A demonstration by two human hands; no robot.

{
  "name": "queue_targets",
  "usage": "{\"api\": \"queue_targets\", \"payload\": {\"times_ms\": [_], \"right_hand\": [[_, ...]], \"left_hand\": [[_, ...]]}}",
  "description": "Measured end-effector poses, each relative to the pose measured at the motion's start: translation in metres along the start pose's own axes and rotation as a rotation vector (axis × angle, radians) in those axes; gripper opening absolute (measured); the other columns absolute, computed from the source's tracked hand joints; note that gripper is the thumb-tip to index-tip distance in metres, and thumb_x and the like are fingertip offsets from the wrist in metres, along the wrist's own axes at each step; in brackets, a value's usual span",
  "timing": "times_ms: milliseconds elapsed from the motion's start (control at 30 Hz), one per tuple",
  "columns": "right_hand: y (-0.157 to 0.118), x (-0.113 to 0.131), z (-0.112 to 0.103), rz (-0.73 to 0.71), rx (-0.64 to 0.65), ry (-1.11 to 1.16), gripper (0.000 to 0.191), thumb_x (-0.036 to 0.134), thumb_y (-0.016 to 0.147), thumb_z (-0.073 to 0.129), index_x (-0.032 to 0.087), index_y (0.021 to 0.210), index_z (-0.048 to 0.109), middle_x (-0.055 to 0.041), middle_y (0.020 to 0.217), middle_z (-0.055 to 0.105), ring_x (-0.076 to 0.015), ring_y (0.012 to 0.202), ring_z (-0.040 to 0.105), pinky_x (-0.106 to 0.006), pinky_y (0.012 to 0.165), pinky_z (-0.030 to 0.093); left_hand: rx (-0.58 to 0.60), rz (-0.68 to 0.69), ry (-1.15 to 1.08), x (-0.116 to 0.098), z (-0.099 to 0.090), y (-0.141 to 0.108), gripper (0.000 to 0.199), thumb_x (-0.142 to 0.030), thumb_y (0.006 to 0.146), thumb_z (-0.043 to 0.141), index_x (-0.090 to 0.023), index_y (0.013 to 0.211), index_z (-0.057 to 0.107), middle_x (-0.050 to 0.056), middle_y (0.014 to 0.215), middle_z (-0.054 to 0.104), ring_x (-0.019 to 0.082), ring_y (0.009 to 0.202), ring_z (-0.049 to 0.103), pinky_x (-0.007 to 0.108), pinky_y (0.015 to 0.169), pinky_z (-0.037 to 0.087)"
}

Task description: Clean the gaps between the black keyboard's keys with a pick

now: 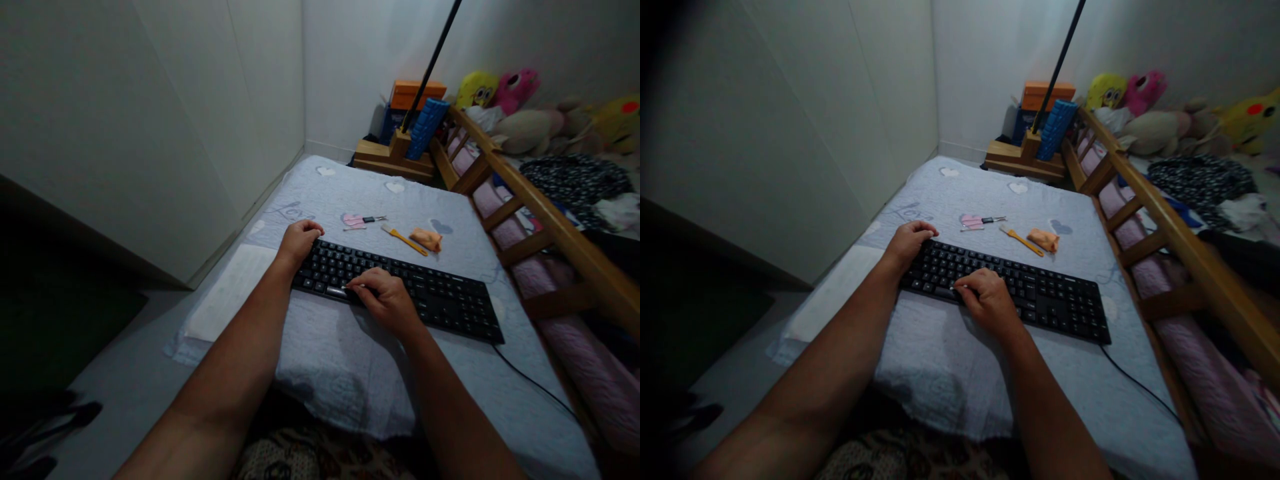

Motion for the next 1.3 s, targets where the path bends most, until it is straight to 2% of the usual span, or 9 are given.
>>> {"api": "queue_targets", "payload": {"times_ms": [233,433,633,1067,1300], "right_hand": [[0.001,0.004,0.005,-0.016,0.008,0.024,0.017,0.016,0.091,0.058,0.021,0.091,0.074,-0.0062,0.088,0.074,-0.0208,0.088,0.065,-0.037,0.082,0.049],[0.000,0.009,0.004,-0.061,0.071,0.013,0.019,0.020,0.094,0.055,0.021,0.095,0.074,-0.0058,0.087,0.073,-0.0202,0.088,0.064,-0.037,0.081,0.049],[0.000,0.009,0.006,-0.078,0.111,-0.007,0.022,0.018,0.097,0.052,0.021,0.100,0.073,-0.0062,0.093,0.074,-0.0203,0.094,0.063,-0.038,0.086,0.049],[-0.001,0.000,0.004,0.028,0.077,-0.043,0.023,0.019,0.097,0.051,0.022,0.097,0.074,-0.0066,0.097,0.074,-0.0213,0.094,0.064,-0.038,0.085,0.050],[0.001,0.008,0.008,-0.032,0.041,-0.026,0.022,0.019,0.096,0.052,0.020,0.096,0.074,-0.0072,0.092,0.074,-0.0219,0.092,0.063,-0.038,0.084,0.050]], "left_hand": [[0.004,0.007,-0.001,-0.002,0.001,0.000,0.009,-0.019,0.066,0.058,-0.020,0.068,0.067,0.003,0.078,0.070,0.021,0.084,0.064,0.034,0.088,0.045],[0.002,-0.003,-0.004,0.000,0.000,-0.001,0.008,-0.019,0.066,0.059,-0.020,0.067,0.067,0.002,0.077,0.070,0.021,0.083,0.063,0.034,0.087,0.045],[0.006,-0.003,0.005,0.000,0.001,-0.001,0.008,-0.020,0.066,0.058,-0.020,0.068,0.067,0.003,0.078,0.071,0.021,0.085,0.063,0.033,0.088,0.045],[0.000,-0.012,0.020,-0.001,-0.001,-0.002,0.008,-0.020,0.067,0.059,-0.020,0.068,0.067,0.003,0.080,0.071,0.021,0.085,0.063,0.034,0.089,0.045],[0.004,0.013,0.008,-0.003,0.000,-0.002,0.008,-0.020,0.066,0.059,-0.020,0.068,0.066,0.003,0.079,0.071,0.021,0.085,0.064,0.035,0.090,0.045]]}}
Point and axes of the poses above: each hand's wrist, its own y-axis towards the middle knuckle, its own z-axis out of the palm, x = y × z, the point moved 9 cm from there along y, towards the middle knuckle
